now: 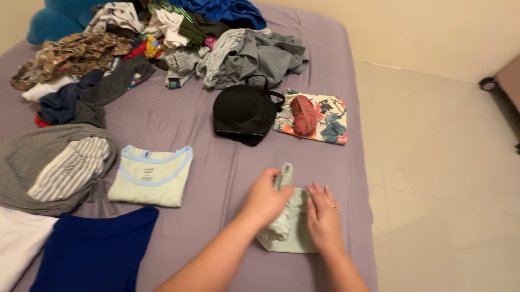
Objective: The person folds a pink towel, a blue t-shirt, a light green tank top, a pair of light green shorts, and a white tank top one by one on a bed.
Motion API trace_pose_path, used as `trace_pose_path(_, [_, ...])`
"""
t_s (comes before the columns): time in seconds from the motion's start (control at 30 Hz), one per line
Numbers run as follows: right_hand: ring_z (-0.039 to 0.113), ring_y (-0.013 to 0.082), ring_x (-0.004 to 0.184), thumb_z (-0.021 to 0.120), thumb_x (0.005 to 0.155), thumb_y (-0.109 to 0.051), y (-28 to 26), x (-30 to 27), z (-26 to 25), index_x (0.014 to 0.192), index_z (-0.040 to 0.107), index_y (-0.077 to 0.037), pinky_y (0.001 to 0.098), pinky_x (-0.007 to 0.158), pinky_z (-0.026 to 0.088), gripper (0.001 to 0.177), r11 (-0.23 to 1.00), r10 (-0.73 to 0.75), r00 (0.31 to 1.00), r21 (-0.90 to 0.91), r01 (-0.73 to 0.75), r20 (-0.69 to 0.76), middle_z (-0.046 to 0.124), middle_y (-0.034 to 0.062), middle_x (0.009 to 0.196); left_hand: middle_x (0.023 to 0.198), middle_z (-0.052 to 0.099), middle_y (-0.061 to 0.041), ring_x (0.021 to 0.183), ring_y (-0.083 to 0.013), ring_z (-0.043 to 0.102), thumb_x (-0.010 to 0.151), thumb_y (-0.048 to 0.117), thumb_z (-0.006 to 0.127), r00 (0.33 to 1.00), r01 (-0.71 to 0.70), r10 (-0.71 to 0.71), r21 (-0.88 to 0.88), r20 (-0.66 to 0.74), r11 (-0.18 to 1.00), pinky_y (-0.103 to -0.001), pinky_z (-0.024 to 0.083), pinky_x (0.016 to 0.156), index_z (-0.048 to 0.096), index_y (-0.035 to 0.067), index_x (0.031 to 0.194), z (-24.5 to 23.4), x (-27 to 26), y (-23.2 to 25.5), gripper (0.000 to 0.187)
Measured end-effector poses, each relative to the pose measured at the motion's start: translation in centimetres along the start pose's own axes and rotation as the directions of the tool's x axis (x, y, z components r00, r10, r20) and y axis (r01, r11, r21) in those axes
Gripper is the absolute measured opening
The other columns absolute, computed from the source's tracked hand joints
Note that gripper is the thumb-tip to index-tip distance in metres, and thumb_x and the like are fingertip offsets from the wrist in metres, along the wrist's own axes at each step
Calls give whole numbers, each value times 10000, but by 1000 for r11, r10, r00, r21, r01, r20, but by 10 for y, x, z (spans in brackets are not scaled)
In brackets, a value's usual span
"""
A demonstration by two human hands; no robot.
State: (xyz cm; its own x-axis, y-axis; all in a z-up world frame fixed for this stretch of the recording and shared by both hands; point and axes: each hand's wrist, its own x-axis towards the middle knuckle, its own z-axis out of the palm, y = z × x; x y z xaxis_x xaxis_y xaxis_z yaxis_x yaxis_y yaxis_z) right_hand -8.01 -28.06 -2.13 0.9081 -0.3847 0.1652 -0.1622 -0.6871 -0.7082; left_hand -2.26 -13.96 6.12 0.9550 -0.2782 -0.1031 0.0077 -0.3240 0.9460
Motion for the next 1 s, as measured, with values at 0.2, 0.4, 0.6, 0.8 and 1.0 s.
trace_pose_path(0.2, [367, 261, 1213, 425, 828, -106, 32, -4, -13, 1144, 522, -104, 373, 1007, 210, 331, 999, -13, 998, 41, 15, -61, 495, 115, 1208, 946, 597, -171, 884, -303, 581, 681, 252, 564, 996, 57, -72, 228, 55, 972, -374, 456, 753, 475, 34, 1069, 50, -10, 10, 454])
trace_pose_path(0.4, [491, 261, 1107, 414, 841, -91, 14, -15, -36, 1121, 520, -54, 323, 921, 358, 301, 925, 186, 953, 369, -87, -240, 540, 131, 1152, 1095, 487, -189, 1020, -333, 471, 845, 361, 452, 970, 138, -181, 245, 163, 960, -397, 384, 843, 375, 34, 1197, 62, -14, 2, 487])
trace_pose_path(0.6, [412, 288, 1201, 392, 828, -82, -32, -24, -24, 1134, 513, -69, 354, 980, 335, 329, 960, -243, 941, 79, 267, -236, 472, 127, 1250, 1174, 541, -72, 1148, -252, 471, 834, 214, 357, 908, -392, 418, 436, 38, 810, -350, 359, 972, 494, 88, 1127, 38, -28, -36, 347])
trace_pose_path(0.8, [176, 279, 1256, 396, 827, -268, -31, -22, -7, 1233, 396, -209, 510, 970, 155, 410, 891, -72, 981, -430, 145, 183, 261, 22, 1349, 1380, 145, -93, 1270, -257, 81, 816, 289, 391, 933, -358, 211, 695, 292, 623, -490, 52, 986, 224, 69, 1304, 33, -41, -64, 560])
trace_pose_path(1.0, [221, 326, 1233, 464, 771, -370, -31, -19, -3, 1256, 351, -126, 495, 962, 197, 555, 860, -88, 996, -503, 88, 24, 245, 137, 1343, 1407, 70, -85, 1290, -255, 50, 833, 304, 395, 942, -322, 144, 703, 302, 634, -477, 39, 1004, 174, 87, 1328, 28, -39, -50, 584])
